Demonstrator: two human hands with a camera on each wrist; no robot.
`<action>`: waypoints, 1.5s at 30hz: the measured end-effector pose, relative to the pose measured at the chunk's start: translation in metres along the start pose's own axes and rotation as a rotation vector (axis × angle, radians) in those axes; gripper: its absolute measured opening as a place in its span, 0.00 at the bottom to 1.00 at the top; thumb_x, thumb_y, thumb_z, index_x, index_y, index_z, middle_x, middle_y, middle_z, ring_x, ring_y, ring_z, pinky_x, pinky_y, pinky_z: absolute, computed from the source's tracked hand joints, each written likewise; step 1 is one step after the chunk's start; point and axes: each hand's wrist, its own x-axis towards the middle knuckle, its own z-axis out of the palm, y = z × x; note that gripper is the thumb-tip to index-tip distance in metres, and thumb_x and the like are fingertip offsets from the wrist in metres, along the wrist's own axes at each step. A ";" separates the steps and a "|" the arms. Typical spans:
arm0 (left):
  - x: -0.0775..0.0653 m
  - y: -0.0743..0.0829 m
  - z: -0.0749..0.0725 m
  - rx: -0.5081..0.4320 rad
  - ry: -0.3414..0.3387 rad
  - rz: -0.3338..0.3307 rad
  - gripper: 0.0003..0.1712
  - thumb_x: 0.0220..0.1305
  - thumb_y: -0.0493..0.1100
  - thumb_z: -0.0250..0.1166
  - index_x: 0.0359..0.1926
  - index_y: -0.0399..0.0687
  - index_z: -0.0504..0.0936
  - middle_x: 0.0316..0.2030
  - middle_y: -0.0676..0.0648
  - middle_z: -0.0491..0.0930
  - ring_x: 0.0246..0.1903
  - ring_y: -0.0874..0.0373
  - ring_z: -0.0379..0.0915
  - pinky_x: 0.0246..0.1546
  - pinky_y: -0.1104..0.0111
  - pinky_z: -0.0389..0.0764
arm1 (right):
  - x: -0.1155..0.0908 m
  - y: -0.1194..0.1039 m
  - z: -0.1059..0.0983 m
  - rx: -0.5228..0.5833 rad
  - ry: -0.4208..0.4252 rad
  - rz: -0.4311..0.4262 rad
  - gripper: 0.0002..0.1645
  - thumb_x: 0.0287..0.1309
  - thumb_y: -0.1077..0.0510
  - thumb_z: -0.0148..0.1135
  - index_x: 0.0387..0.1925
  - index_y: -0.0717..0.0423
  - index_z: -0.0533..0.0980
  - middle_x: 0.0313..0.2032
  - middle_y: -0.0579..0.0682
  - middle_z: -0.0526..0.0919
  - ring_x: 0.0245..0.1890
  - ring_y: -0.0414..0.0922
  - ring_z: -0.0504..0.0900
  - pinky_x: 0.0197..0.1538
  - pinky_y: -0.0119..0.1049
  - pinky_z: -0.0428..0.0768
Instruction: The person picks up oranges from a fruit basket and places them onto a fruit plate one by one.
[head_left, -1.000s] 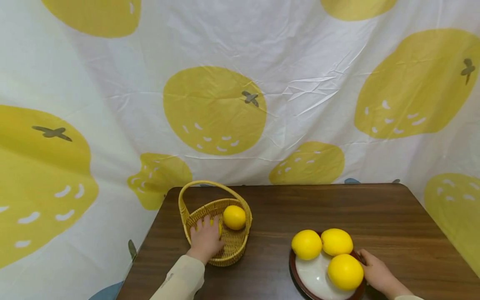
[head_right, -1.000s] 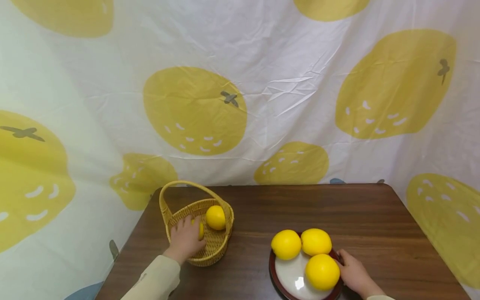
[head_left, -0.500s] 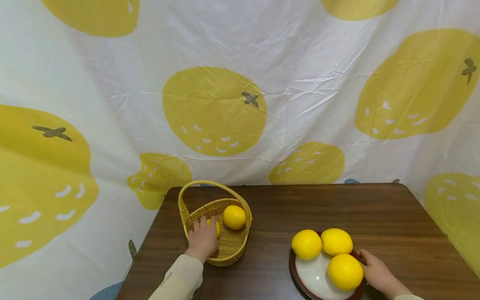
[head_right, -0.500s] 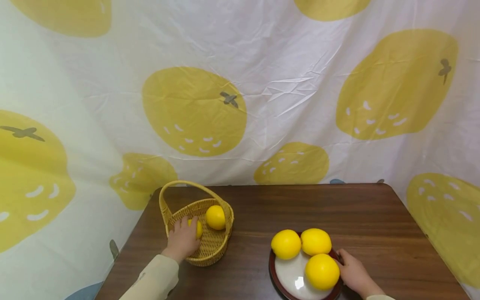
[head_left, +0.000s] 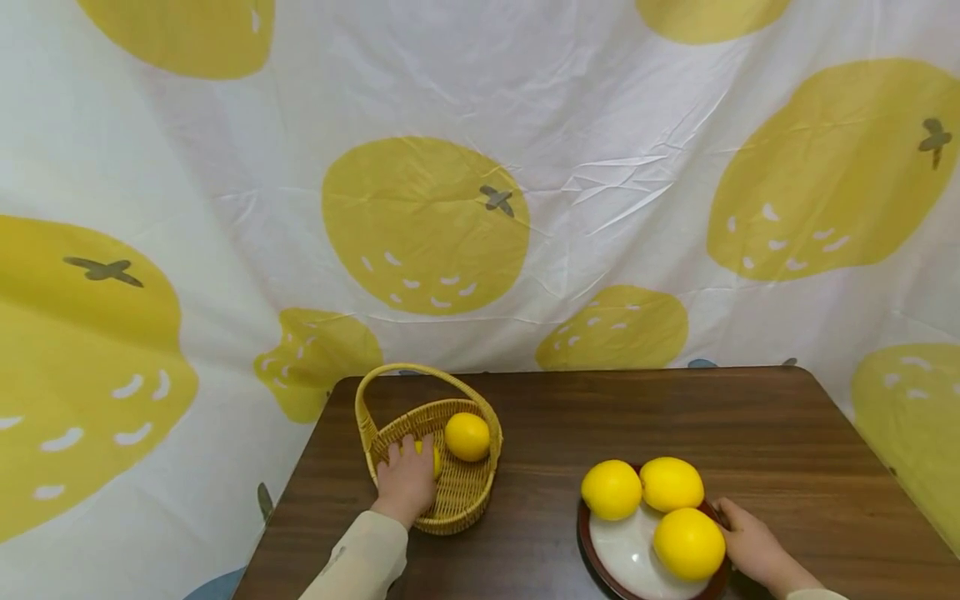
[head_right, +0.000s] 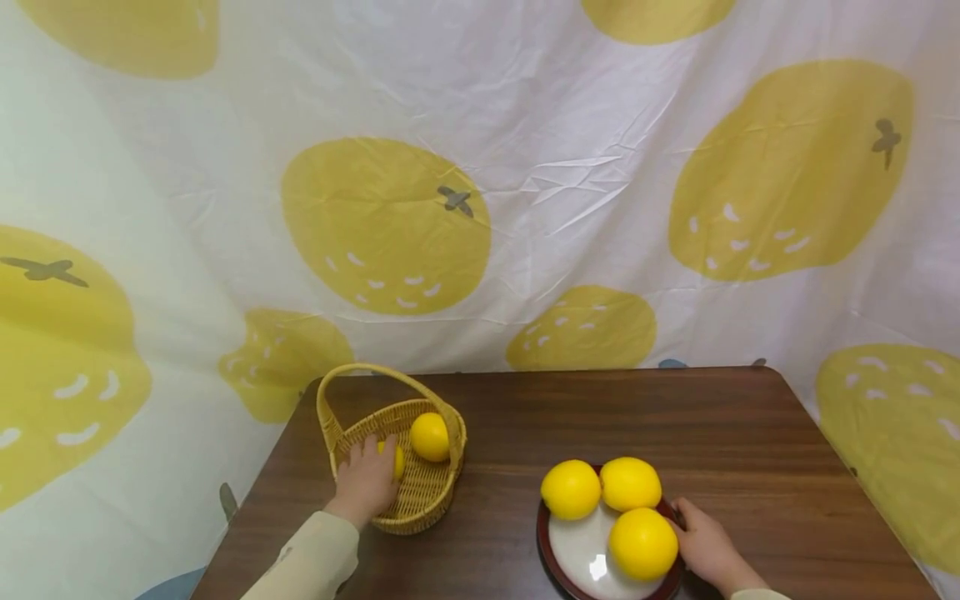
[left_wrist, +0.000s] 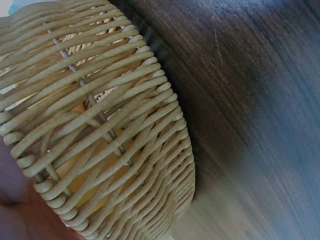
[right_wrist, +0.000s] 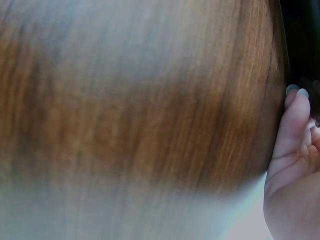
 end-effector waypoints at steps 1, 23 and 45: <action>0.000 0.000 0.000 -0.001 0.000 0.003 0.36 0.66 0.36 0.65 0.73 0.46 0.65 0.69 0.31 0.62 0.67 0.29 0.58 0.58 0.33 0.66 | 0.000 0.000 0.000 -0.002 -0.001 0.002 0.17 0.74 0.53 0.51 0.52 0.64 0.72 0.36 0.50 0.78 0.31 0.46 0.74 0.31 0.38 0.76; -0.008 0.009 0.001 -0.083 0.062 0.054 0.48 0.51 0.42 0.78 0.72 0.41 0.66 0.67 0.31 0.63 0.64 0.30 0.61 0.54 0.34 0.73 | 0.002 0.002 0.001 -0.005 -0.003 0.002 0.19 0.76 0.52 0.50 0.55 0.64 0.71 0.38 0.50 0.79 0.32 0.46 0.74 0.33 0.39 0.76; -0.011 0.010 -0.002 -0.207 0.079 0.050 0.50 0.51 0.47 0.79 0.71 0.38 0.66 0.65 0.32 0.65 0.62 0.33 0.64 0.57 0.42 0.75 | 0.001 0.002 0.001 -0.010 0.002 -0.007 0.16 0.75 0.54 0.51 0.52 0.63 0.72 0.37 0.51 0.79 0.33 0.46 0.75 0.34 0.40 0.76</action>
